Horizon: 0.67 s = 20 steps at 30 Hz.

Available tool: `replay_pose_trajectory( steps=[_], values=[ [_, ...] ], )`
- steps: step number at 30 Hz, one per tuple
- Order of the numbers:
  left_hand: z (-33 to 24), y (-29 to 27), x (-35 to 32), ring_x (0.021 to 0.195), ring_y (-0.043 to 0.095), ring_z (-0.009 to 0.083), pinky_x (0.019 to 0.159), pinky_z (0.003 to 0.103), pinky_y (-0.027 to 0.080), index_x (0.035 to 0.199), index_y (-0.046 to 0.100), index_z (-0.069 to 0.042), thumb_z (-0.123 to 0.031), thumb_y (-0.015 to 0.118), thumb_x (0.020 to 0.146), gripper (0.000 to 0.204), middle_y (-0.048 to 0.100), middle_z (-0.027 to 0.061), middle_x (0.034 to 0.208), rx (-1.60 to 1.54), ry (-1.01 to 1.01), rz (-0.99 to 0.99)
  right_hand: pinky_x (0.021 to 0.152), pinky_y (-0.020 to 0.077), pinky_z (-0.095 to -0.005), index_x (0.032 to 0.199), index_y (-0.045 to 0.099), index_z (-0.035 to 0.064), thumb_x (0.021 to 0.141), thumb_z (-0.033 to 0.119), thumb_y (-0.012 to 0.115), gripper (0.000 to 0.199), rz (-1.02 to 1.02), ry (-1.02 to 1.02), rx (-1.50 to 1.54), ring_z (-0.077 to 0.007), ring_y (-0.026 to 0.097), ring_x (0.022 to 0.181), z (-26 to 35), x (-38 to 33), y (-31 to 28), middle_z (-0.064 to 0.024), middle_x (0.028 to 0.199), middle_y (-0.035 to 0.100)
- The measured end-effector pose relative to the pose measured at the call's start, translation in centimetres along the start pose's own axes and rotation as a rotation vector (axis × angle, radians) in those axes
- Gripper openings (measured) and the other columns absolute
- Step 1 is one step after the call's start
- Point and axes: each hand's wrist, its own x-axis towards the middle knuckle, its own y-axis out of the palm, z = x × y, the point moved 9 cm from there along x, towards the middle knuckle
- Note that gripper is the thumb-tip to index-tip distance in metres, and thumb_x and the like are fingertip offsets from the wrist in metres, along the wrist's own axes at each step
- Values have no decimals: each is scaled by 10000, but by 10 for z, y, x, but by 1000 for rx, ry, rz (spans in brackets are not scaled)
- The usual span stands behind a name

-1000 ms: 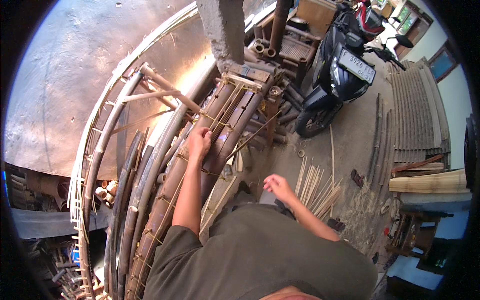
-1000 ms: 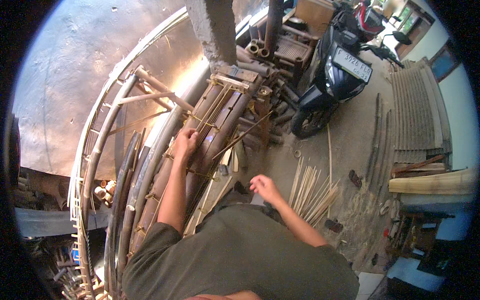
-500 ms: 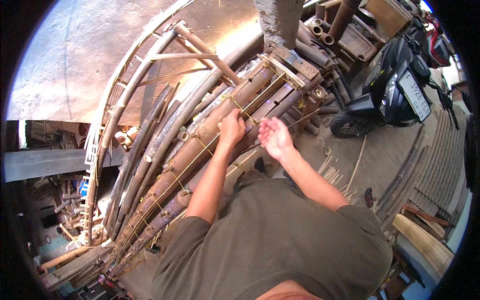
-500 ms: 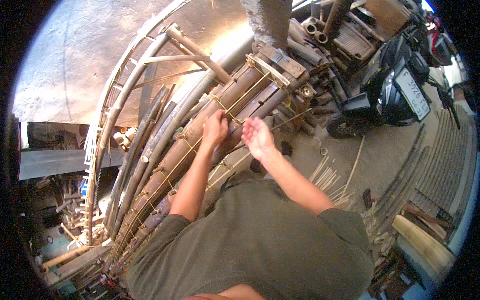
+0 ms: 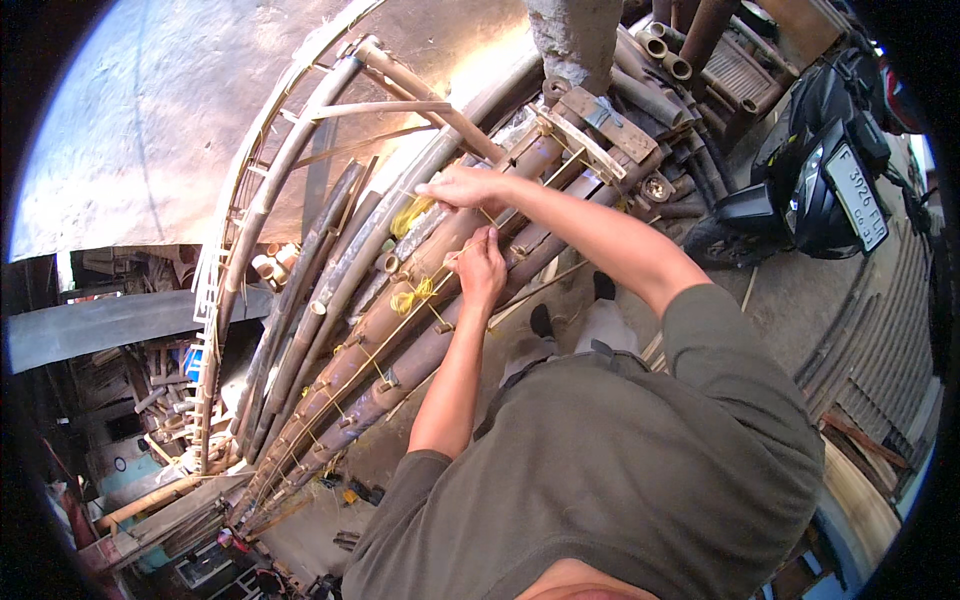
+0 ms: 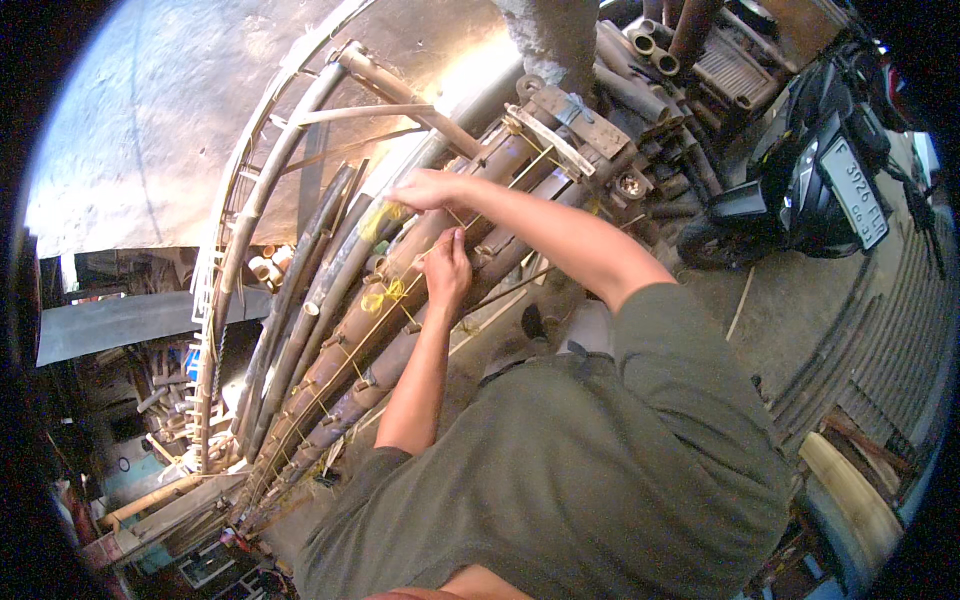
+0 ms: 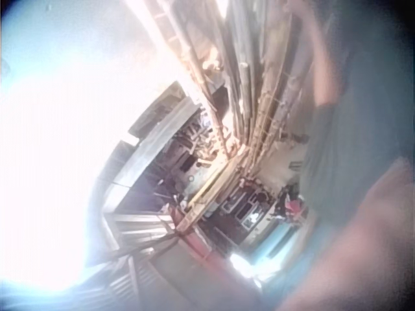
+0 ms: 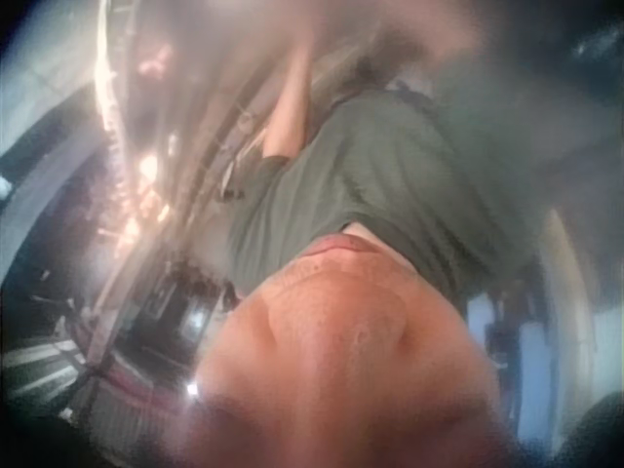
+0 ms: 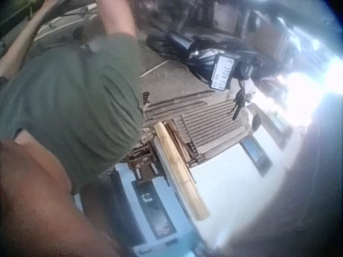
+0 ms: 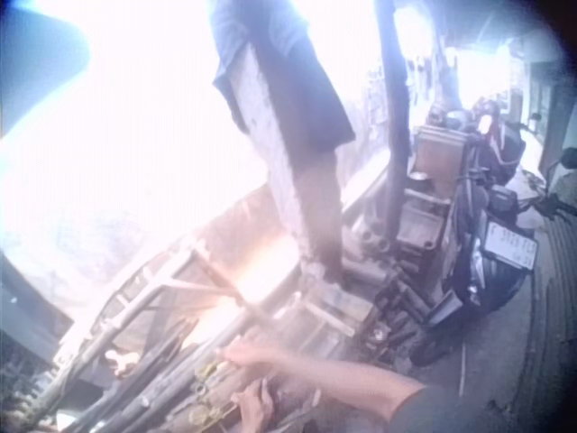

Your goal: The person ties yellow string around a bundle of bamboo poles arranged horizontally on a rack. They repeatedly wrap and knot the string at multiple points along the poles to secure them together.

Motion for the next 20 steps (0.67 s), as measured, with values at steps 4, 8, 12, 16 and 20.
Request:
replay_pose_trajectory(
  steps=[4, 8, 12, 16, 20],
  values=[
    [29, 22, -5, 848, 619, 298, 847, 460, 293, 985, 641, -120, -253, 448, 983, 235, 672, 118, 861, 187, 244, -112, 619, 496, -430, 673, 596, 12, 914, 309, 513, 392, 103, -539, -250, -329, 622, 674, 51, -115, 63, -174, 689, 625],
    [-9, -6, 2, 780, 624, 236, 820, 466, 355, 985, 643, -96, -247, 449, 987, 245, 669, 101, 803, 128, 53, -58, 604, 472, -506, 612, 614, 39, 901, 348, 528, 432, 12, -304, -628, -408, 591, 600, -60, -174, 97, -198, 623, 609],
    [-35, -56, 81, 656, 546, 109, 588, 313, 435, 918, 662, -40, -222, 431, 995, 305, 610, 28, 678, -662, -186, -4, 575, 455, -494, 605, 602, 30, 899, 308, 496, 418, -1, -194, -397, -410, 573, 579, -44, -175, 89, -211, 615, 589],
    [67, -4, 160, 801, 665, 368, 749, 446, 498, 912, 695, -21, -278, 509, 931, 317, 693, 192, 874, 54, -28, -169, 596, 481, -436, 670, 620, 11, 832, 277, 564, 316, -74, -385, -284, -320, 615, 610, -29, -197, 85, -190, 654, 605],
    [85, 46, 186, 965, 637, 397, 895, 479, 471, 999, 703, -50, -309, 529, 904, 326, 663, 248, 968, 310, -85, 245, 707, 508, -402, 728, 618, 27, 889, 272, 545, 302, -392, -439, 327, -225, 617, 723, -48, -218, 19, -108, 763, 640]
  ],
)
